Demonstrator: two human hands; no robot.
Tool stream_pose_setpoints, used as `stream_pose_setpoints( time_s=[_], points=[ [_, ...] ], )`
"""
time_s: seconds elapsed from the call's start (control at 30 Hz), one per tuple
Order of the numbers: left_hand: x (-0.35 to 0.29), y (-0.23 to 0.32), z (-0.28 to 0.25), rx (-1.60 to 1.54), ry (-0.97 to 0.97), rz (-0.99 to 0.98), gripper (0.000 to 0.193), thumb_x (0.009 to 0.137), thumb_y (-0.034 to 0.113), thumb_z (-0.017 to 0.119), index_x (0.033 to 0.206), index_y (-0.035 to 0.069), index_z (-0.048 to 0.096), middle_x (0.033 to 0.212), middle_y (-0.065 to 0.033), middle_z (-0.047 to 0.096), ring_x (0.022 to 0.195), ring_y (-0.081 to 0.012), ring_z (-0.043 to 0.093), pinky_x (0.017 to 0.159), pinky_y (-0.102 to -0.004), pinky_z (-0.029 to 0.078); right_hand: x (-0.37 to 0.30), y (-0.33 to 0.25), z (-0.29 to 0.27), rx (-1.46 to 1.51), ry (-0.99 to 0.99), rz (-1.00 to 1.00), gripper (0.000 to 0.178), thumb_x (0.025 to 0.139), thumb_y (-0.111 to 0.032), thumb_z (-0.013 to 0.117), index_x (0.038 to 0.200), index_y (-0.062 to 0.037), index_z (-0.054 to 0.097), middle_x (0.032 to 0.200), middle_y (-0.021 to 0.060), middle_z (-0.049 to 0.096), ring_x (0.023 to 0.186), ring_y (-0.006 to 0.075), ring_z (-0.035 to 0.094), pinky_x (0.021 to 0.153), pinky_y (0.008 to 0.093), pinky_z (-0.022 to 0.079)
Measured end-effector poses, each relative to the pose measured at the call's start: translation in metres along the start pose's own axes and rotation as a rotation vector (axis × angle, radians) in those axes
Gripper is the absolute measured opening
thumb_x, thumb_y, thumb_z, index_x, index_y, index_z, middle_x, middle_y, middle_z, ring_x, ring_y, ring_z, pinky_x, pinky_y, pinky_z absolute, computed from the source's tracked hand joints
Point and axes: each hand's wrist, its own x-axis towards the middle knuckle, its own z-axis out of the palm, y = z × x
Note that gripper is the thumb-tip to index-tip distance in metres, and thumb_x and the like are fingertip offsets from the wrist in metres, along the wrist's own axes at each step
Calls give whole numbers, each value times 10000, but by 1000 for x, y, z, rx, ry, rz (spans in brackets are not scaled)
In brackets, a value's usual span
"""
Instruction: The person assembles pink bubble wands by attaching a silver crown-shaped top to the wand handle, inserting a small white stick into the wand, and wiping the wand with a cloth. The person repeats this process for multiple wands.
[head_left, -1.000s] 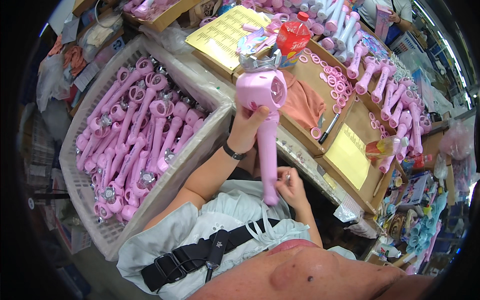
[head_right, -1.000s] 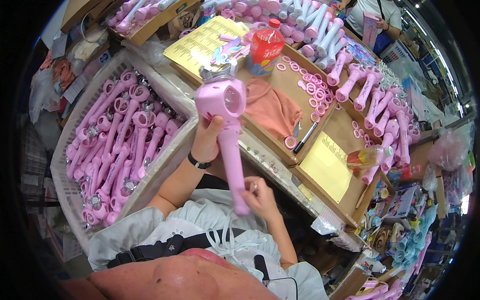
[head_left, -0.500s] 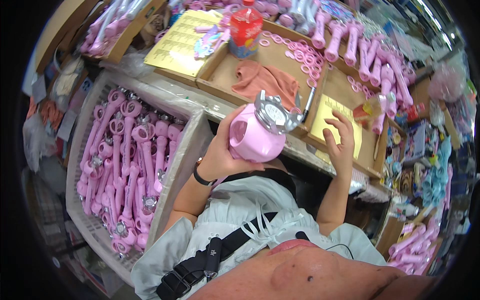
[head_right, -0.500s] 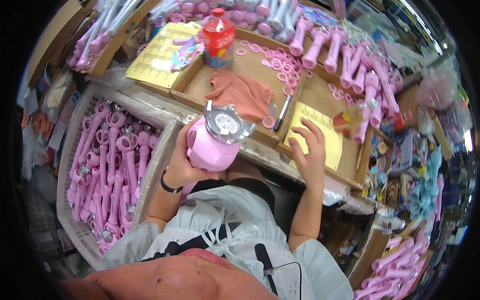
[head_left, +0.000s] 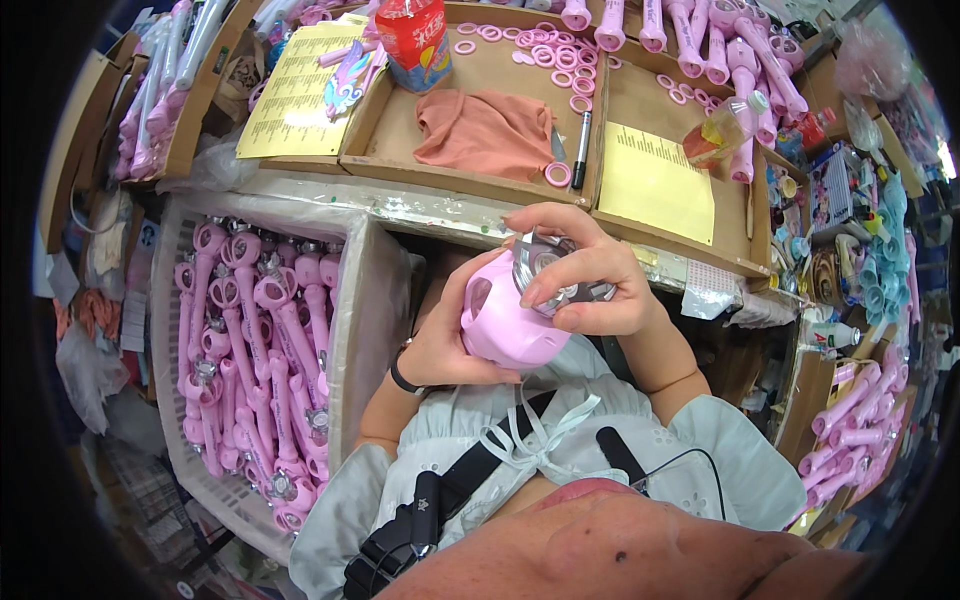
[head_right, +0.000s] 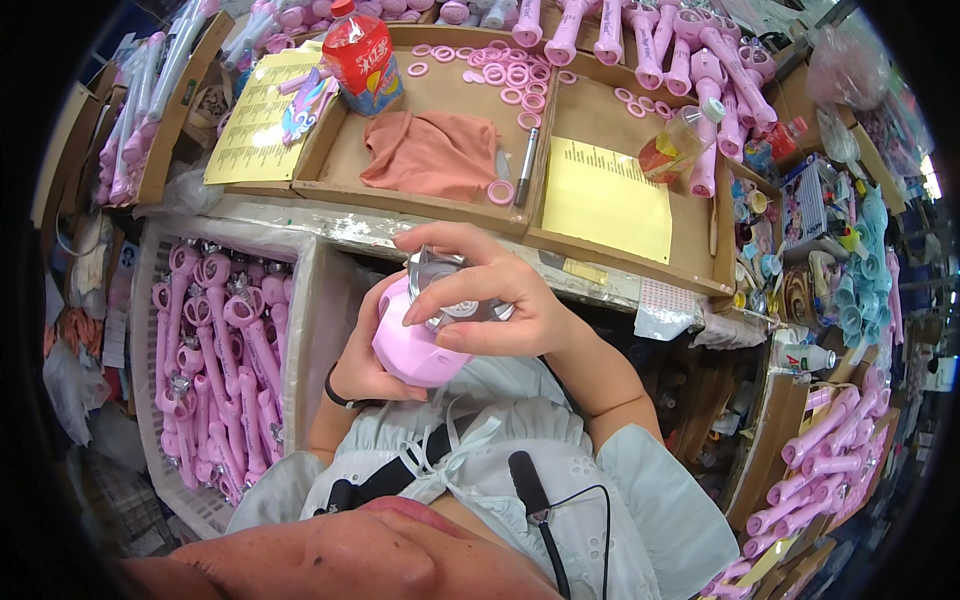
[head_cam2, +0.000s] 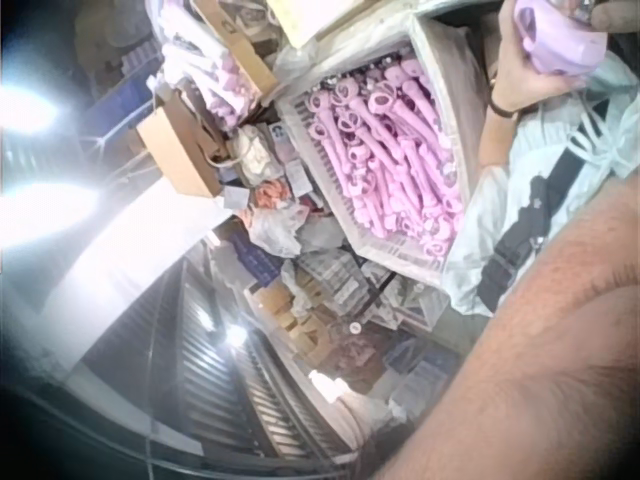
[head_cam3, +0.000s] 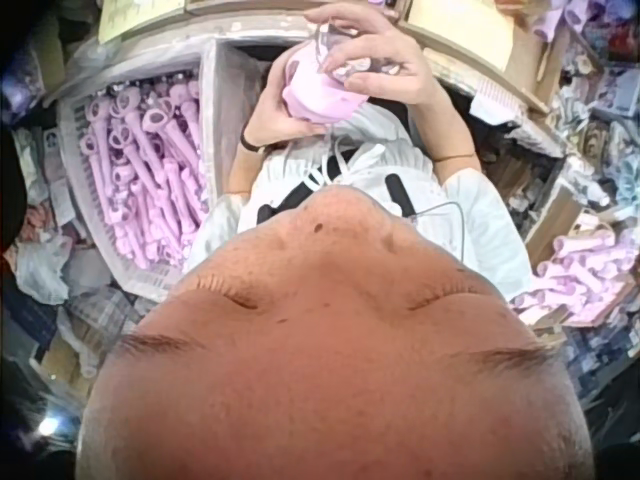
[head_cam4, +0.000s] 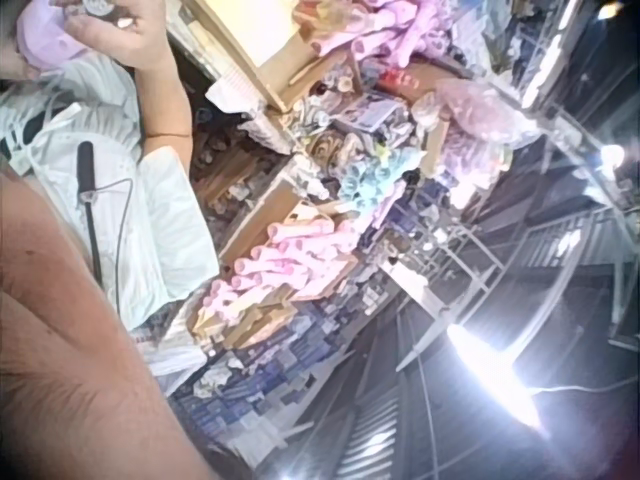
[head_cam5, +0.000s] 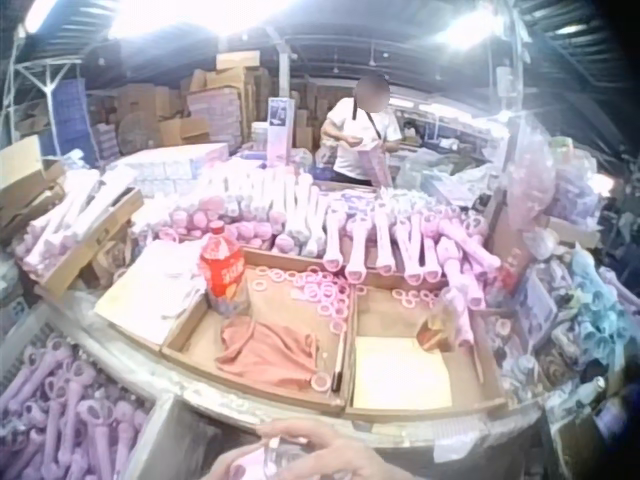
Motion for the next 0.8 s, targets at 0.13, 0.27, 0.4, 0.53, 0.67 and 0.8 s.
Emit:
stream_pose_setpoints(
  time_s=[0.13,0.27,0.4,0.53,0.67,0.8],
  points=[
    [4,-1,0,-12,-20,-16,1139,536,191,889,1423,61,186,1368,-116,375,1249,-214,383,1035,-356,298,-2,-4,2,-41,71,32,210,713,-116,689,918,-75,714,1290,163,455,1175,271,465,1001,375,327],
    [4,-2,-1,-21,-41,-23,1138,536,201,891,1419,49,189,1363,-122,380,1242,-214,392,1034,-357,300,-8,0,4,-97,47,5,304,754,-189,681,1034,-71,670,1315,161,435,1207,265,436,1021,381,309],
    [2,-2,-6,70,-29,83,1162,519,230,906,1412,24,191,1364,-132,381,1240,-220,399,1035,-361,302,-15,17,-10,304,340,-85,604,851,-428,591,1286,-26,474,1349,142,408,1231,251,410,1036,394,304],
    [-1,-4,-10,46,-13,156,1190,497,248,919,1408,12,191,1365,-139,381,1245,-224,397,1038,-364,302,-12,32,-113,-457,748,149,269,919,-205,537,1109,-20,581,1110,87,584,1002,148,558,854,295,448],
    [-9,-6,-10,8,6,97,1206,482,241,925,1409,13,188,1365,-142,373,1248,-228,391,1038,-366,298,-26,66,-213,-1168,364,551,412,777,-277,666,1081,-7,598,1101,172,583,1014,277,559,881,344,441],
    [-16,-11,-14,-15,162,100,1251,427,265,941,1403,24,196,1349,-140,381,1245,-258,390,1040,-384,300,-42,92,-257,-1270,175,758,545,662,-391,740,1019,2,620,1082,188,579,1017,310,538,895,383,428]
  ],
)
